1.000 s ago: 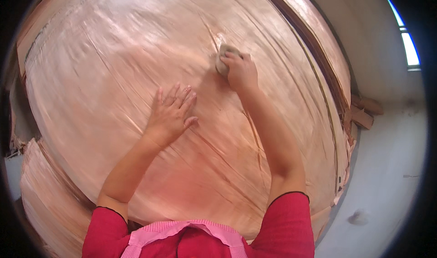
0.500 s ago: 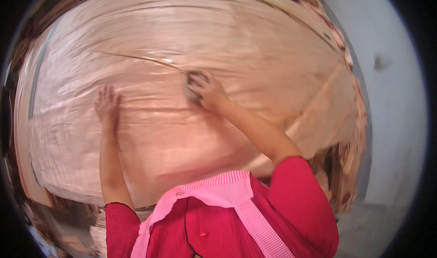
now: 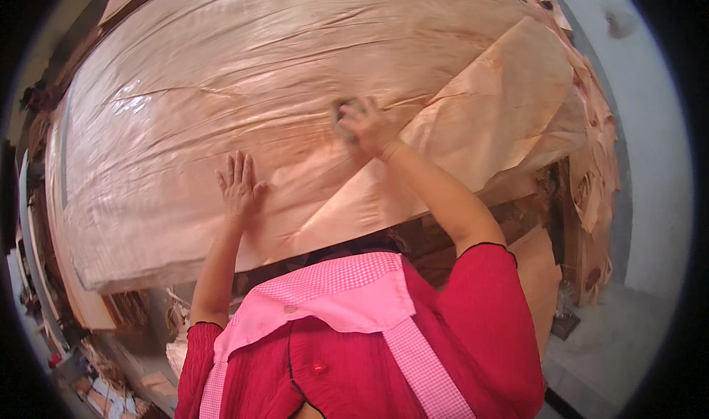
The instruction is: The person trims and sorts wood veneer sheets using a utility knife and a guide rod, and rubs a section of veneer with a cloth.
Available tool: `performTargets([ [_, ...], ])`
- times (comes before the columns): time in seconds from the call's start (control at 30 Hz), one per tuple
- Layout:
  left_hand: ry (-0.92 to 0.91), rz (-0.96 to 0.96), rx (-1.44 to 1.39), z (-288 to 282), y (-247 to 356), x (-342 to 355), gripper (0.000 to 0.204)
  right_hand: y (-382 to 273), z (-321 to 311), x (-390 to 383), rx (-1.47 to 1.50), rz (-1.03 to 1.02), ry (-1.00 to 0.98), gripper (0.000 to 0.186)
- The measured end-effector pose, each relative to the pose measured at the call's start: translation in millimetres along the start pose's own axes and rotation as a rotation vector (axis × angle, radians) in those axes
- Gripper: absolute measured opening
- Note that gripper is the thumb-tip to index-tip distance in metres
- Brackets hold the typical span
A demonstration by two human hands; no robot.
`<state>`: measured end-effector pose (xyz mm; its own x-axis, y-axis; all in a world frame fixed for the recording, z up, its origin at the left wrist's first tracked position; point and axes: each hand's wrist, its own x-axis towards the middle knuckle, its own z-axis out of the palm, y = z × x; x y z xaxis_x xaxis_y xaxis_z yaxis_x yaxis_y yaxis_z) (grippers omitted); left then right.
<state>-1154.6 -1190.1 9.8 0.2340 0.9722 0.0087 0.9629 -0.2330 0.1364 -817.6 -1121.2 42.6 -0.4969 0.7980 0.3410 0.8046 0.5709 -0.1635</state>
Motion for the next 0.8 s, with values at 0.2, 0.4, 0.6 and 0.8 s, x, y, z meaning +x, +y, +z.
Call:
performTargets([
  [0.2, 0.135, -0.132, -0.317, 28.0, 100.9, 16.4, 0.071, 75.2, -32.6, -56.1, -0.222, 0.214, 0.272, 0.033],
  [0.4, -0.063, 0.140, -0.124, 26.6, 272.7, 29.8, 0.076, 170.4, -73.7, -82.8, -0.155, 0.114, 0.278, 0.032],
  [0.6, -0.034, 0.170, -0.137, 40.9, 308.3, 39.2, 0.078, 278.5, -76.1, -156.4, -0.132, 0.416, 0.172, 0.037],
  [0.8, 0.138, 0.195, -0.221, 36.5, 381.4, 189.1, 0.079, 285.4, -86.1, -129.0, 0.176, 0.524, 0.005, 0.036],
])
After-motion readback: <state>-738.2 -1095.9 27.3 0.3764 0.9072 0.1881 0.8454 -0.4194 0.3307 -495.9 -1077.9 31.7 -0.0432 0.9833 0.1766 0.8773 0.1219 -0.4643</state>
